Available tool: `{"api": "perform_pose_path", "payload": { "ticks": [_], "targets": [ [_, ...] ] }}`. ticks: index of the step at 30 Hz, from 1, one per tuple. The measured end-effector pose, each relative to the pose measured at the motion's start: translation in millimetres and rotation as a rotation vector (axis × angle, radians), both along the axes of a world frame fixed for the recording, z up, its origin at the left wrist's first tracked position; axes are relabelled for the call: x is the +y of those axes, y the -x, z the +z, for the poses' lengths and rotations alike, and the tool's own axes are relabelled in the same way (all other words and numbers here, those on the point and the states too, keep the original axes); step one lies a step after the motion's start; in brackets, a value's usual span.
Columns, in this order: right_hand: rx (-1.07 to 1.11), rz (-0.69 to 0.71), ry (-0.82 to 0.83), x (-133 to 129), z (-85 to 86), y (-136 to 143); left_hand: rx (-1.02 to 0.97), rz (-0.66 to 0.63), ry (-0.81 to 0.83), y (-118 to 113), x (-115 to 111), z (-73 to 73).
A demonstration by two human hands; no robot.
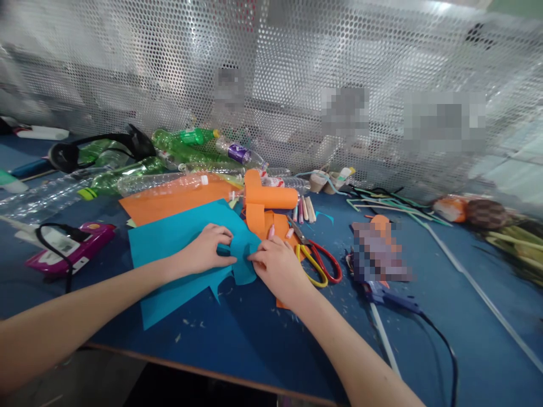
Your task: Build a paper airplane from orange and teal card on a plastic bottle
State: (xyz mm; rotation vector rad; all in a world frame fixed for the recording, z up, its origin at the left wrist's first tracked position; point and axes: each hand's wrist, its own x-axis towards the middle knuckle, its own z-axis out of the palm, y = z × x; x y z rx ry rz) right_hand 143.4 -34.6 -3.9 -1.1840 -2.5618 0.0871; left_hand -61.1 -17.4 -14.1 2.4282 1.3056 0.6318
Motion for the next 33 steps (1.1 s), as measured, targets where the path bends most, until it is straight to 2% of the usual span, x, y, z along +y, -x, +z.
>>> {"api": "perform_pose_path", "payload": {
  "ticks": [5,7,10,14,19,24,28,31,33],
  "targets": [
    [0.070,-0.031,0.046,0.2,6.1,-2.2,0.027,0.016,0.008,-0.5,-0.4,1.2],
    [0.129,-0.141,0.048,3.7,11.5,-9.1,0.042,0.024,0.020,-0.2,-1.3,1.9],
    [0.164,-0.398,-0.013,13.5,17.7,-25.9,0.056,0.034,0.045,0.5,-2.0,2.2],
    [0.054,-0.593,0.020,26.7,19.1,-48.3,0.036,0.013,0.015,-0.1,-0.3,1.1],
    [-0.172,-0.682,0.012,33.0,16.3,-62.2,-0.032,0.035,-0.027,-2.1,0.4,2.7],
    [-0.192,-0.726,-0.004,33.9,16.1,-63.2,-0.116,0.093,-0.098,-0.7,-1.6,4.5],
    [-0.171,-0.801,-0.035,32.6,34.4,-76.5,-0.146,0.086,-0.128,-0.5,-1.4,4.4],
    [-0.208,-0.909,-0.008,26.4,57.4,-102.2,-0.201,0.174,-0.229,0.9,-0.9,7.9],
    [-0.340,-0.828,0.134,18.8,67.8,-119.8,-0.259,0.266,-0.299,3.1,-1.1,12.1]
  ]
}}
